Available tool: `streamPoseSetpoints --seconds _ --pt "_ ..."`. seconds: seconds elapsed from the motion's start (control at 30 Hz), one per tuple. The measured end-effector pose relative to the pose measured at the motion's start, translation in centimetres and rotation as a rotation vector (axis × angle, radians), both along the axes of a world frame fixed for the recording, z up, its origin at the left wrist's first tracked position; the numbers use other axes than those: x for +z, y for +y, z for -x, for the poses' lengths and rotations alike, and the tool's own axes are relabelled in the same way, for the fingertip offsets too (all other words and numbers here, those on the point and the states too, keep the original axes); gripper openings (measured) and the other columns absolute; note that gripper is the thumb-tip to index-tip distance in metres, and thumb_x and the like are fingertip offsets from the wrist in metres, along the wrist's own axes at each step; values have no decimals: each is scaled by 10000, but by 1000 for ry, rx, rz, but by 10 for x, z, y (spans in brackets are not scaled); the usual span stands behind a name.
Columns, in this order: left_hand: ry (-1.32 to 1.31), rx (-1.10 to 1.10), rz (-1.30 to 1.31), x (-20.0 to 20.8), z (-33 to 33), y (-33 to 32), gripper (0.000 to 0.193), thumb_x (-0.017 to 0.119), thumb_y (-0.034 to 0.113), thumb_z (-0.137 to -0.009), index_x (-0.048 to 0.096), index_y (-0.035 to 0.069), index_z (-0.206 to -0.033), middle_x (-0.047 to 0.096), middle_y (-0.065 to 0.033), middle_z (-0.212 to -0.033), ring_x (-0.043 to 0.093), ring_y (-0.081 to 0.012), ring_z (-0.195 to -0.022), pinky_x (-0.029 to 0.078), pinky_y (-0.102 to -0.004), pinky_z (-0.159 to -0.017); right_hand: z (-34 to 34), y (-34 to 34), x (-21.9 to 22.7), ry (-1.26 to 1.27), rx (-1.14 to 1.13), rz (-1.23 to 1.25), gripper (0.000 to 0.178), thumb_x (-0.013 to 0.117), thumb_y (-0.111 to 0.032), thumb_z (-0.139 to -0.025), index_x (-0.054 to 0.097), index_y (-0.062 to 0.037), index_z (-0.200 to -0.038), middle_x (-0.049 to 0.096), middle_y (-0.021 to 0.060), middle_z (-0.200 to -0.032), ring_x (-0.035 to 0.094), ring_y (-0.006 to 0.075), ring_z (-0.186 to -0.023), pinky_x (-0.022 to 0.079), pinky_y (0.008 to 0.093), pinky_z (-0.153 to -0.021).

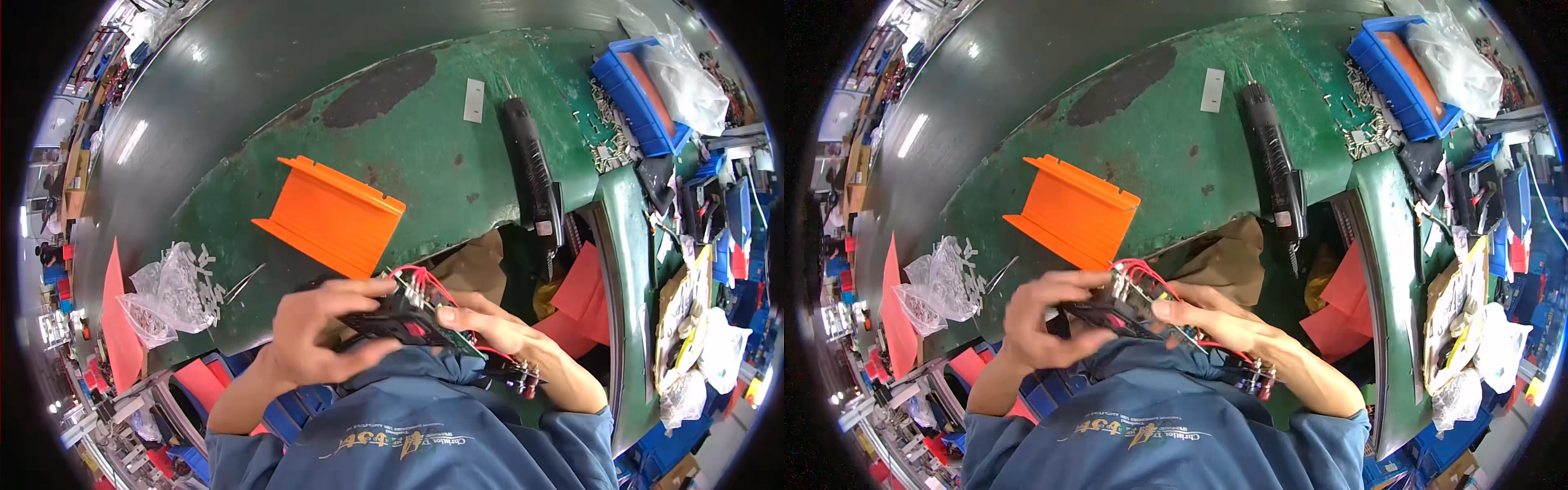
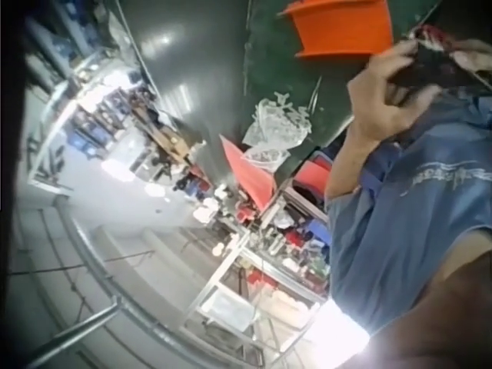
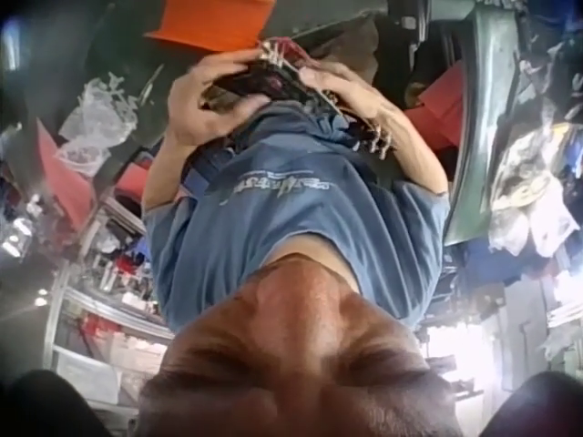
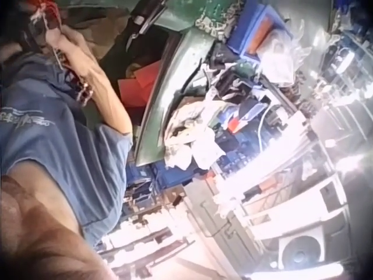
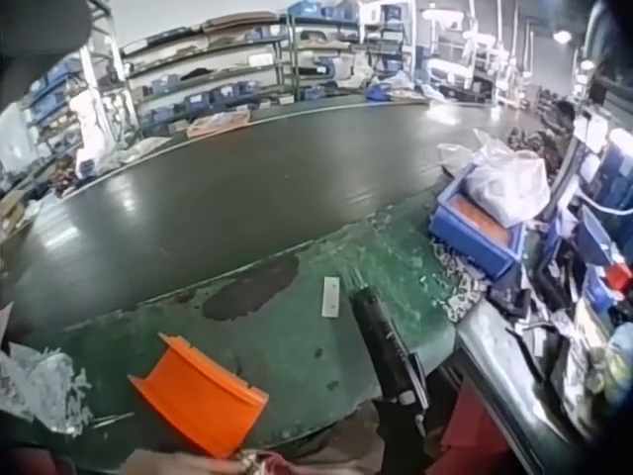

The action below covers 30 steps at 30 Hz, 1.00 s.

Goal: Assemble electronic components by installing a printed circuit board into a plastic housing and securing it with screws.

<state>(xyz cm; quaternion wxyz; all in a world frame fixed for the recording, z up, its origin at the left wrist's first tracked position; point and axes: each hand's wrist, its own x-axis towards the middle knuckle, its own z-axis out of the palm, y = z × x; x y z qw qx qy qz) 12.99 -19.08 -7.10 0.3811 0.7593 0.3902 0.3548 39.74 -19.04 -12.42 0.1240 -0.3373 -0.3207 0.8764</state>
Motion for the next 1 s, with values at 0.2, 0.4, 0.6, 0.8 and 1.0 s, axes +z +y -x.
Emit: streamPoseSetpoints --seconds 0.2,0.4,0.6,0.8,1.0 --pt "-661 313 601 -8 18 18 123 588 7 -1016 480 54 -1049 727 -188 -983 731 -221 -859 583 -317 -790 0 -23 -4 -152 87 -298 940 884 -363 -818 423 17 -1543 532 212 -1492 500 305 -1399 391 424 -1172" --pt "-200 260 465 -7 -12 -17 735 795 315 -929 405 -15 -1457 552 -247 -1410 700 -264 -1037 557 -357 -914 0 -8 21 -235 -102 -453 1028 928 -339 -772 370 119 -1504 585 230 -1381 572 270 -1310 430 393 -1137" --pt "350 160 -243 -22 0 -8 1252 1041 372 -565 342 -2 -1535 474 -239 -1392 611 -231 -947 531 -319 -672 7 1 6 -241 -108 -553 1044 947 -390 -737 402 52 -1510 617 210 -1299 624 288 -1221 488 386 -1054" --pt "370 201 -202 -25 17 11 762 801 288 -688 556 -44 -1328 638 -158 -1007 589 -260 -788 485 -368 -708 12 -2 -6 -671 -185 -1177 1096 976 -343 -644 409 58 -1492 540 223 -1281 607 391 -1117 517 450 -952" --pt "627 -89 -131 -16 28 52 800 656 509 -806 530 -76 -1338 620 -202 -1207 557 -367 -1218 375 -503 -1101 14 0 -8 -780 -61 -1297 1069 943 -197 -563 429 52 -1466 504 202 -1307 552 379 -1113 470 470 -939"
